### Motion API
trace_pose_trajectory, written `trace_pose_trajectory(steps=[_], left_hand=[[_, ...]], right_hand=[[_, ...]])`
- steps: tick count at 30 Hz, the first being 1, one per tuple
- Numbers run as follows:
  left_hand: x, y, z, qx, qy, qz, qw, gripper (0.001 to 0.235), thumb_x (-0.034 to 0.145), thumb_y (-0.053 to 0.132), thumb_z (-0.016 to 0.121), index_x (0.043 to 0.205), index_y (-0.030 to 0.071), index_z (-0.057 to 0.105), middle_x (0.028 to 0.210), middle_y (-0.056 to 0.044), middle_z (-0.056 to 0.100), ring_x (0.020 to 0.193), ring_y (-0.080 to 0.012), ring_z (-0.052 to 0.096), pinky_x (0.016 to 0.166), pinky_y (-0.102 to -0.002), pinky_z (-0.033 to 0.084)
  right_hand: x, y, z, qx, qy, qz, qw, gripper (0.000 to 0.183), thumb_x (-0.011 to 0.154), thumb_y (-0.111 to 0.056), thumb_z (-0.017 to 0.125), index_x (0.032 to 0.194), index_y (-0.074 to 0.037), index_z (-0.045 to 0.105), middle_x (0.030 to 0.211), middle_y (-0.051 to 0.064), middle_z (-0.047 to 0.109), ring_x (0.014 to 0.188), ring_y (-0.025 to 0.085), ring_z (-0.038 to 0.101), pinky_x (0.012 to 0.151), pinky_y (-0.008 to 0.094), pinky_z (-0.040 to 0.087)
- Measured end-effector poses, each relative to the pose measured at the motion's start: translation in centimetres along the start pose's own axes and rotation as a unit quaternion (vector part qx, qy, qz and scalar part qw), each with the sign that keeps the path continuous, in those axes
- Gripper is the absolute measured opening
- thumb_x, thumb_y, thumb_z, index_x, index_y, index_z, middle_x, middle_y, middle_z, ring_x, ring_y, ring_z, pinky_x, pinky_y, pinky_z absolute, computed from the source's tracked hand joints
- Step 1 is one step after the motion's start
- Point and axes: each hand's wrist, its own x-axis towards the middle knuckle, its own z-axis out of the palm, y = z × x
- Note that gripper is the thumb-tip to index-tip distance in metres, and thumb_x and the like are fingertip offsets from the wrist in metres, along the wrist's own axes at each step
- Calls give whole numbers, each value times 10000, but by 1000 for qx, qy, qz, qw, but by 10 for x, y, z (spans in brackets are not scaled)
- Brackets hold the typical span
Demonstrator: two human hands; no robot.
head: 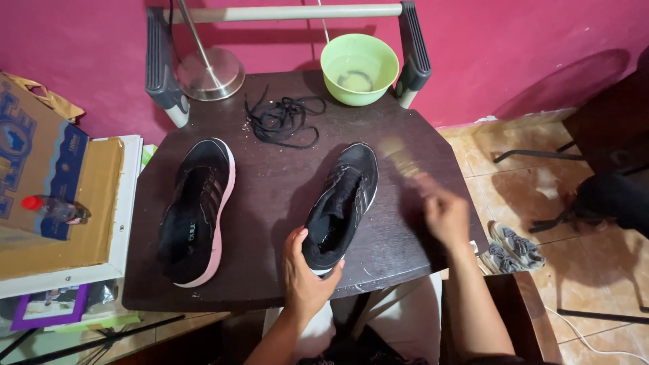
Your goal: The person scrubs a black sneaker with a yellow brush, dipping it into a green bowl of water. They clean the interior, upper, and sole of the shoe while holding it on a table.
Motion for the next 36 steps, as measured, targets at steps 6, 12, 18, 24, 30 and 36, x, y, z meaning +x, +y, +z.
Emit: trace_pose_trajectory(steps=[6, 12, 18, 24, 30, 36], left_hand=[[-2, -13, 7, -126, 39, -172, 976, 1140, 512, 231, 978, 1483, 76, 400, 1387, -116, 589, 1266, -210, 597, 1112, -311, 423], [16, -8, -10, -279, 34, -245, 928, 1042, 608, 100, 834, 1515, 167, 327, 1378, -144, 537, 1193, -220, 589, 1051, -316, 454], [18, -14, -8, -295, 35, -215, 931, 968, 642, 128, 857, 1498, 125, 407, 1338, -128, 575, 1136, -200, 614, 979, -284, 501], [20, -8, -14, -274, 30, -217, 936, 994, 626, 242, 860, 1501, 125, 404, 1362, -120, 580, 1207, -207, 604, 1043, -311, 473], [20, -14, -13, -267, 29, -215, 939, 992, 647, 271, 862, 1510, 124, 397, 1367, -120, 596, 1219, -212, 614, 1051, -313, 481], [7, -36, 2, -230, 45, -172, 957, 1097, 604, 307, 965, 1536, 103, 424, 1448, -188, 549, 1378, -277, 506, 1232, -430, 251]], right_hand=[[-15, 41, -18, 142, 101, 111, 978, 434, 1031, -345, 569, 1386, -98, 614, 1424, 146, 603, 1401, 248, 520, 1194, 401, 371], [-87, -2, 2, 225, 5, -21, 974, 199, 1006, -220, 622, 1048, -85, 762, 1261, 175, 710, 1240, 290, 680, 1156, 450, 502], [-51, -18, -14, 75, 84, 9, 994, 352, 984, -16, 575, 1306, -70, 706, 1292, 119, 710, 1146, 166, 694, 937, 255, 499], [-68, -13, 17, 33, 4, -113, 993, 409, 962, -74, 496, 1307, -133, 707, 1296, 73, 720, 1015, 206, 768, 819, 314, 577], [-107, -61, 32, 198, -71, -206, 956, 382, 972, -34, 607, 1350, -84, 629, 694, -1, 671, 520, 95, 513, 468, 241, 399], [-115, -58, 45, 197, 12, -168, 966, 215, 878, -53, 613, 888, -96, 824, 966, 109, 828, 797, 275, 807, 673, 334, 626]])
